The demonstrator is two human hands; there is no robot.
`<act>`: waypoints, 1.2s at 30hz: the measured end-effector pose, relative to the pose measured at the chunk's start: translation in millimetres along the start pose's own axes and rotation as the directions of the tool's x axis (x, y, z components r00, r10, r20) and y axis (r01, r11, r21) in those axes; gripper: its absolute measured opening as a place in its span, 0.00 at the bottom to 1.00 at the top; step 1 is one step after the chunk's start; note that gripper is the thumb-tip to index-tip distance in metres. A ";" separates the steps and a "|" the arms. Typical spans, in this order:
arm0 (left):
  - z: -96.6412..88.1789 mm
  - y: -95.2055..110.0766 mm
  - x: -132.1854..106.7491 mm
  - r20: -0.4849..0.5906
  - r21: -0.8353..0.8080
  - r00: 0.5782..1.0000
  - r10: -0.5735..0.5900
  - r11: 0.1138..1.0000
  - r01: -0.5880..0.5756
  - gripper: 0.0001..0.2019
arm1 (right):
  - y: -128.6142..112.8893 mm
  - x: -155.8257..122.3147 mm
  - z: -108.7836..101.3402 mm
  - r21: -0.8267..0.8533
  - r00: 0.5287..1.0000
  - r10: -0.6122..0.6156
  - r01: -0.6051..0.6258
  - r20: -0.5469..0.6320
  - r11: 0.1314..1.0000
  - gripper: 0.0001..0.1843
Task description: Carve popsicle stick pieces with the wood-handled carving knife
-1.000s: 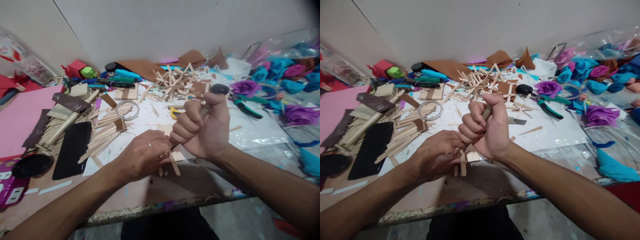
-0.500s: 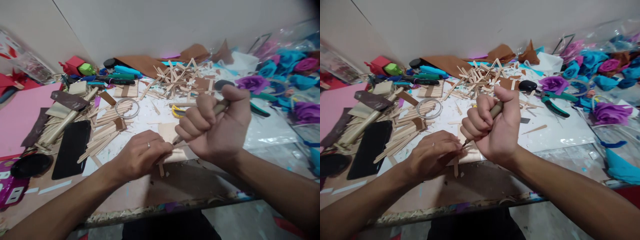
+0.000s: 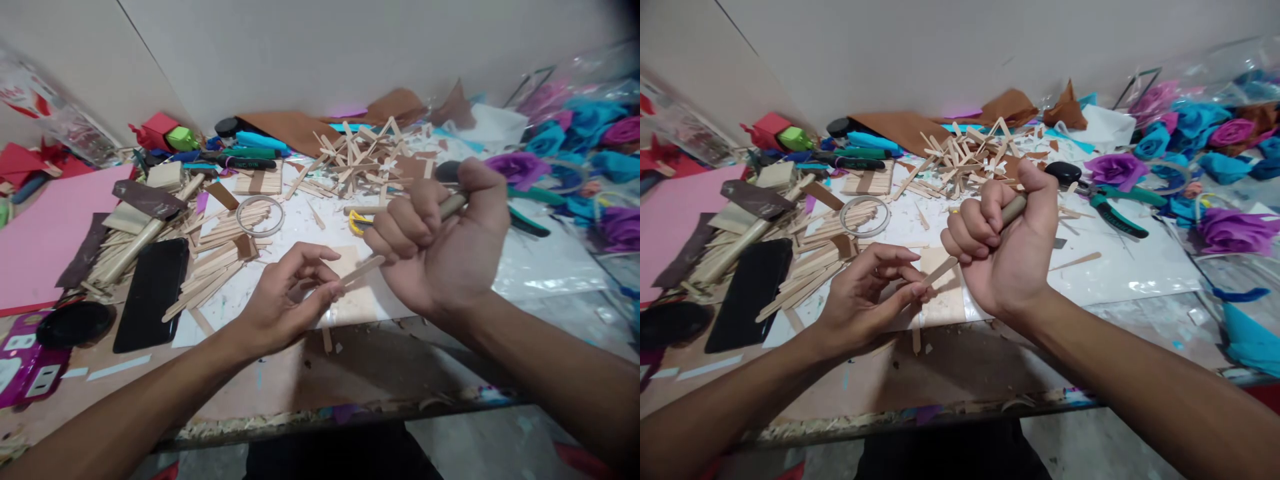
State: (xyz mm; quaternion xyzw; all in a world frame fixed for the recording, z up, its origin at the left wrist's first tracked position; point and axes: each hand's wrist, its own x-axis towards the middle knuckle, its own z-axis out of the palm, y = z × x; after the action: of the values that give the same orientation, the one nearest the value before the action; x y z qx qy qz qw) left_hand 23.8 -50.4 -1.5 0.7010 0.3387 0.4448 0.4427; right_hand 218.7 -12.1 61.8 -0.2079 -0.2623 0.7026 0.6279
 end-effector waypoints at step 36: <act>-19.3 -4.6 -1.5 0.377 0.559 0.904 0.202 0.729 -0.396 0.07 | 5.3 3.7 -0.2 -0.210 0.987 0.135 -0.114 0.091 0.971 0.34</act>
State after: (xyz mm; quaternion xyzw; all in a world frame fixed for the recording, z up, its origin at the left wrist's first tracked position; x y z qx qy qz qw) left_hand 5.1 -43.8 -2.2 0.9103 0.2786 0.2657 0.1520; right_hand 214.3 -8.8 58.5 -0.2501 -0.3521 0.7200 0.5432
